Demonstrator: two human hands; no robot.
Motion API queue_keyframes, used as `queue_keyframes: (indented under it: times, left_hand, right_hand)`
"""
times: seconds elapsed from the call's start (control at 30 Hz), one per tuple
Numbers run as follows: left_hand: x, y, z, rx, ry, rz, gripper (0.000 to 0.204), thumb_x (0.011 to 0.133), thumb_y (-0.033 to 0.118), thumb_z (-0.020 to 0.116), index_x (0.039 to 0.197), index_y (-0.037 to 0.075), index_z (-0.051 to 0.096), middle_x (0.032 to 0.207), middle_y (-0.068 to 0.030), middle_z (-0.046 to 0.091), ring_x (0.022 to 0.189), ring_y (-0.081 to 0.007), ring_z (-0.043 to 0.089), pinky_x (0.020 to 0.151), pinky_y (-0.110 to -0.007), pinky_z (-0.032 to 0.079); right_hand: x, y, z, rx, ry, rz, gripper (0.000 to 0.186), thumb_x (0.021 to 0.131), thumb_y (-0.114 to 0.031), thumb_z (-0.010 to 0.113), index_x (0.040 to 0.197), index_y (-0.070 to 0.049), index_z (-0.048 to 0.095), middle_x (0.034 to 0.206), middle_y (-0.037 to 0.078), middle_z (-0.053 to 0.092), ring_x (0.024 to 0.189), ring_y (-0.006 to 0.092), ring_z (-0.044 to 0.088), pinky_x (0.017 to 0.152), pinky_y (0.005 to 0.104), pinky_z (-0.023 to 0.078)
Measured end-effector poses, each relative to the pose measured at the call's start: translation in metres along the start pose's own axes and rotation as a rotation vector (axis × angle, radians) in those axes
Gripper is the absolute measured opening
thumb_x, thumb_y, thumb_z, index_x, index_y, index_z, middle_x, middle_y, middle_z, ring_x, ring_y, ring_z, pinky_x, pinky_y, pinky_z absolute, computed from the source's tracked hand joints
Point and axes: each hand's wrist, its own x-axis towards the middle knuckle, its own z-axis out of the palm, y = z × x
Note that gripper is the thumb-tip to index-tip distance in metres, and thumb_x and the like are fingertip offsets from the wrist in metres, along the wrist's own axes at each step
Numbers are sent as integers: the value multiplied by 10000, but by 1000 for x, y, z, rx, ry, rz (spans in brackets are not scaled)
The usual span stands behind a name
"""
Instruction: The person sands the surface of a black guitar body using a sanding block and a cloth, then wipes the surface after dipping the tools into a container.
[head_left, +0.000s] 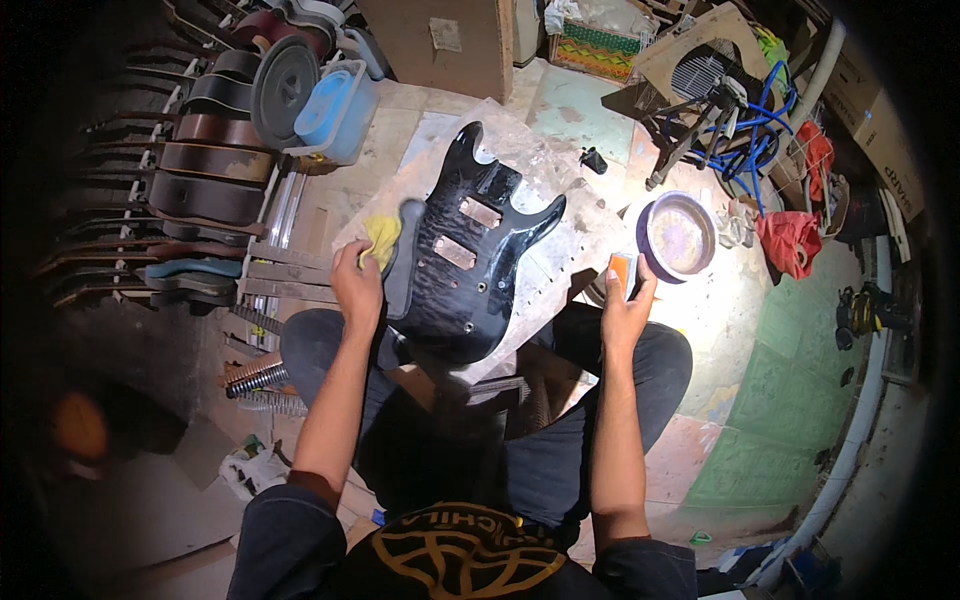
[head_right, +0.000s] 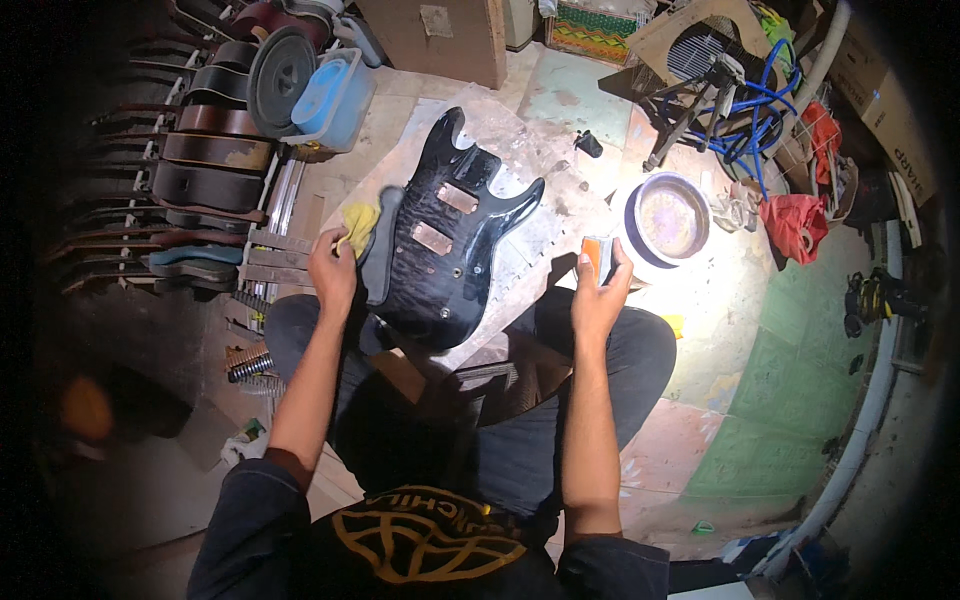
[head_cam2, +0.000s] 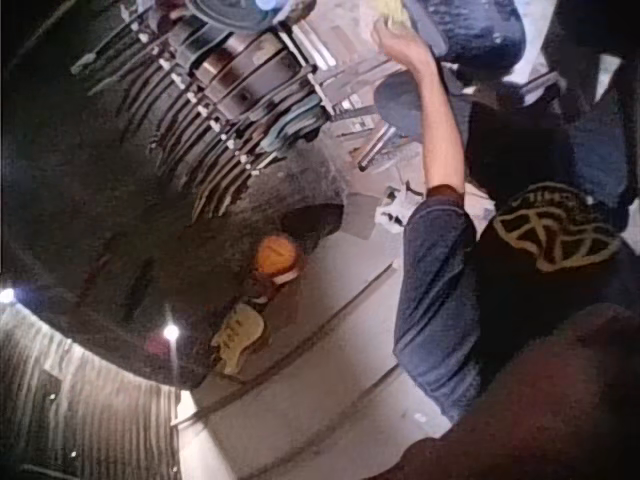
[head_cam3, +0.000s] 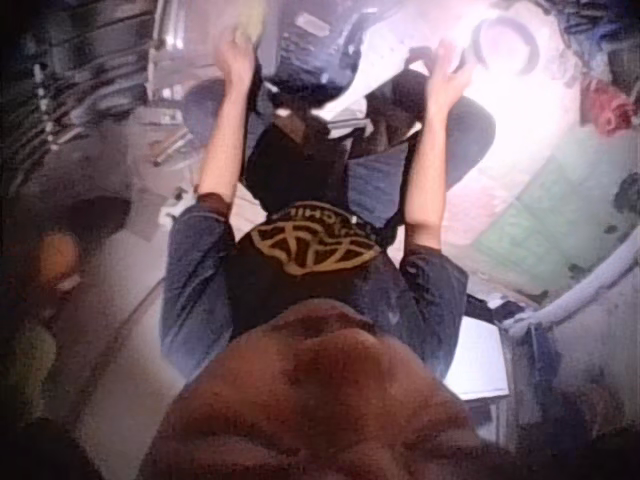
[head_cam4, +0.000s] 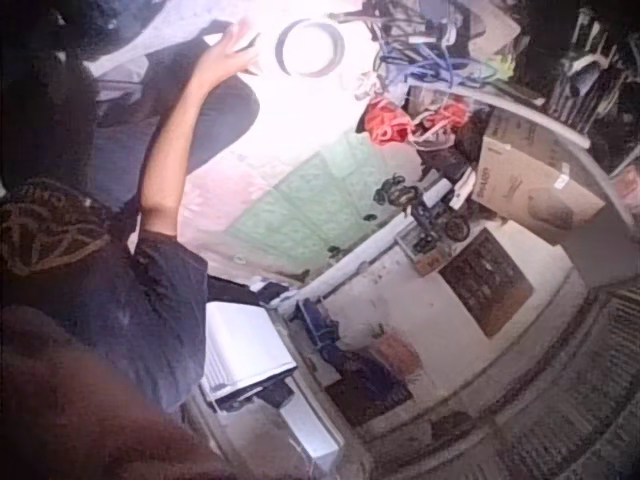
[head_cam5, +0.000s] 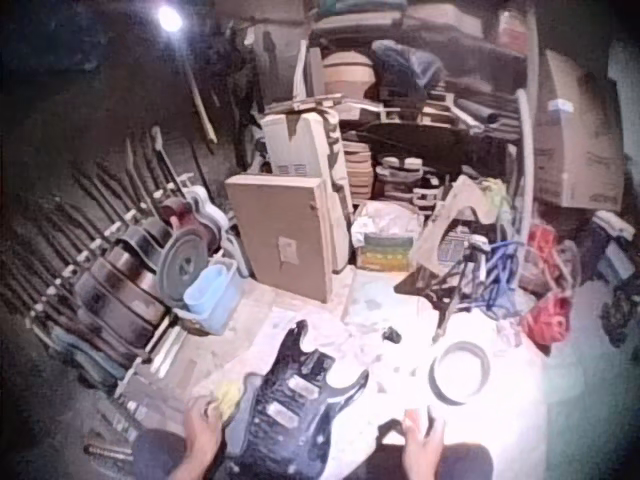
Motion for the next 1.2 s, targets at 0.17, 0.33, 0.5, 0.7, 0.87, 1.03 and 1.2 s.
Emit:
queue_keyframes:
  times: [0.17,0.33,0.5,0.7,0.87,1.03,1.2]
  left_hand:
    - [26,-44,-20,-7,472,-241,190,929,61,643,1072,-43,714,1020,-150,733,946,-264,684,920,-385,528]
    - [71,16,-57,-286,507,-121,236,936,67,578,1105,-44,698,1041,-150,728,980,-277,687,927,-393,530]
    - [21,86,-63,-56,58,71,267,879,33,595,1117,-19,702,1081,-152,708,1032,-306,669,974,-407,507]
    - [-120,58,27,267,-443,551,507,934,273,629,1416,116,616,1459,-182,559,1365,-423,509,1069,-571,437]
    - [-131,59,74,385,-566,640,619,985,329,559,1559,116,470,1633,-204,402,1514,-470,344,1194,-620,329]
    - [-99,83,110,344,-604,664,621,969,268,607,1547,78,479,1635,-233,386,1501,-461,362,1204,-606,320]
    - [-62,121,142,347,-589,712,652,905,200,668,1531,105,510,1630,-201,403,1500,-417,377,1212,-574,321]
  right_hand:
    - [2,4,8,202,5,147,559,974,-121,727,1445,73,495,1453,218,556,1367,285,515,1179,390,358]
    - [7,17,6,184,55,136,555,993,-94,713,1491,11,491,1389,133,595,1219,193,589,1057,322,459]
    - [9,22,11,112,44,111,577,990,-94,716,1505,-1,475,1376,121,585,1101,154,617,919,273,522]
    - [7,3,17,269,0,244,599,958,-152,744,1456,76,501,1447,207,565,1373,277,509,1181,375,350]
    - [8,13,9,263,16,272,596,957,-148,748,1454,74,503,1445,201,569,1364,272,514,1181,374,349]
    - [11,8,9,191,-22,272,624,982,-122,738,1509,47,450,1447,178,541,1299,225,544,1059,323,478]
    - [8,12,9,189,-16,307,625,980,-130,742,1509,41,458,1420,173,561,1280,223,553,1065,326,460]
